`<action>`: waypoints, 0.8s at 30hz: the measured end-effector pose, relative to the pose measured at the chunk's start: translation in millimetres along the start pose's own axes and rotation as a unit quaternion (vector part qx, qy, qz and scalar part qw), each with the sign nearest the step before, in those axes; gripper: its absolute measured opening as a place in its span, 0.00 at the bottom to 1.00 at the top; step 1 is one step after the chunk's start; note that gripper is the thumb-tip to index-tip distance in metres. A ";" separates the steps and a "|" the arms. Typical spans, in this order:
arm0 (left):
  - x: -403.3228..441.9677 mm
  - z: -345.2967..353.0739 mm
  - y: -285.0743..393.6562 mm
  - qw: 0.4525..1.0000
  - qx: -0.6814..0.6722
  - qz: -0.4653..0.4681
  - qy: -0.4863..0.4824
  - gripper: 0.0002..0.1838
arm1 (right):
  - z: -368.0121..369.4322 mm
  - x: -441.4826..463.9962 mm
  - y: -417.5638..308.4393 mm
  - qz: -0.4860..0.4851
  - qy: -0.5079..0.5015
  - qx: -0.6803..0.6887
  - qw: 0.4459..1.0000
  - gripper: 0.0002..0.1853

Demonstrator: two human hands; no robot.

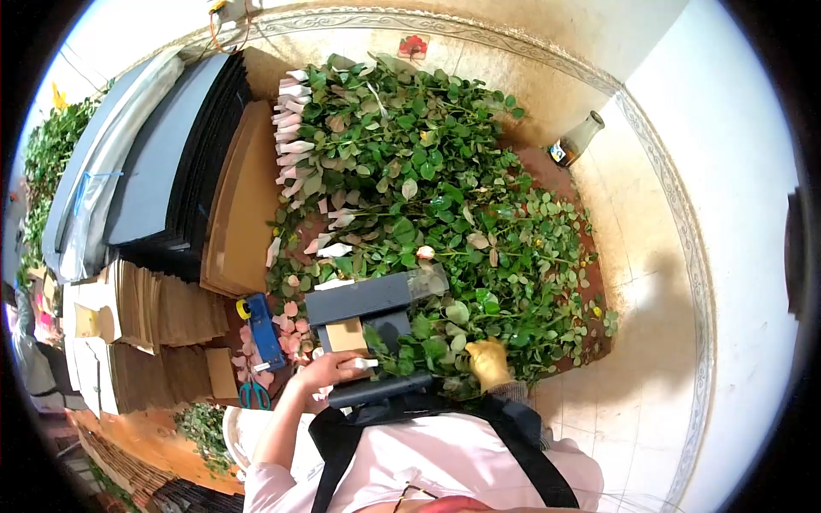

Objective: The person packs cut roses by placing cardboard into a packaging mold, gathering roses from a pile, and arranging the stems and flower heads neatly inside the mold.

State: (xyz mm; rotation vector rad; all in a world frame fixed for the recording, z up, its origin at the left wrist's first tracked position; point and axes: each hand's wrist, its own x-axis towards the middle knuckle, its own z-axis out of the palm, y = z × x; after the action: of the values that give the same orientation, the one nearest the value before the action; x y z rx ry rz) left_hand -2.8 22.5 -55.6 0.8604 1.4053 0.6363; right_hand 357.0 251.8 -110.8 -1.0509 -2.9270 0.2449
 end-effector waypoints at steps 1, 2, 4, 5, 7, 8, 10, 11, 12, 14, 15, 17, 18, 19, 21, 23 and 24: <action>2.7 6.3 -7.8 0.998 0.039 0.044 0.023 0.25 | 16.3 -3.4 4.5 0.011 -0.058 0.006 0.998 0.08; 5.4 13.0 -17.1 0.992 0.078 0.090 0.047 0.25 | 0.6 3.8 10.3 0.014 -0.055 0.008 0.998 0.08; 1.1 18.2 -15.2 0.979 0.140 0.135 0.063 0.22 | -78.3 41.5 17.0 -0.021 -0.345 0.258 0.902 0.26; -2.0 23.2 -15.4 0.979 0.146 0.118 0.082 0.22 | -102.4 61.0 26.6 0.008 -0.396 0.382 0.835 0.29; 1.9 29.5 -27.2 0.978 0.136 0.109 0.113 0.21 | -169.3 106.4 14.3 0.035 -0.352 0.403 0.844 0.29; -0.6 28.6 -17.4 0.981 0.136 0.087 0.110 0.20 | -198.5 131.4 -6.2 0.033 -0.257 0.303 0.917 0.27; 4.8 28.5 -18.6 0.978 0.136 0.105 0.116 0.19 | -202.9 189.1 -12.0 -0.082 -0.085 0.350 0.929 0.28; 7.5 29.3 -25.5 0.976 0.132 0.122 0.120 0.19 | -193.5 229.7 -13.3 -0.130 -0.055 0.385 0.912 0.28; 9.1 30.6 -30.5 0.976 0.126 0.126 0.128 0.19 | -185.4 273.9 -16.8 -0.176 -0.023 0.419 0.890 0.28; 5.8 33.8 -24.1 0.976 0.119 0.101 0.149 0.19 | -205.2 356.6 -46.2 -0.200 0.078 0.355 0.910 0.28; 5.1 34.4 -20.4 0.980 0.103 0.078 0.150 0.19 | -214.6 405.2 -56.8 -0.225 0.140 0.325 0.908 0.29; 5.7 36.3 -22.7 0.978 0.105 0.080 0.160 0.17 | -227.7 498.4 -70.3 -0.178 0.227 0.223 0.931 0.28; 6.4 35.8 -17.9 0.977 0.113 0.071 0.165 0.16 | -237.9 542.9 -70.5 -0.141 0.255 0.121 0.949 0.28; 4.0 34.0 -5.6 0.979 0.111 0.046 0.165 0.16 | -233.6 587.8 -62.3 -0.121 0.287 0.038 0.949 0.30; 4.6 32.3 -0.5 0.980 0.124 0.009 0.156 0.15 | -197.3 635.8 -49.9 -0.054 0.238 -0.038 0.969 0.35; 10.2 35.3 -21.3 0.979 0.100 0.053 0.169 0.19 | -140.2 656.6 -41.3 0.002 0.120 -0.017 0.993 0.40; 8.1 36.2 -12.2 0.978 0.078 0.072 0.178 0.18 | -100.6 647.8 -44.0 -0.002 0.221 -0.063 0.973 0.40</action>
State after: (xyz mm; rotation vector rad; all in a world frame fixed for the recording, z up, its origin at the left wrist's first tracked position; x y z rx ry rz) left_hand 32.4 17.3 -71.7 1.0146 1.7428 0.8288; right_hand -164.0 643.0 -25.6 -0.9620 -2.5665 -0.1609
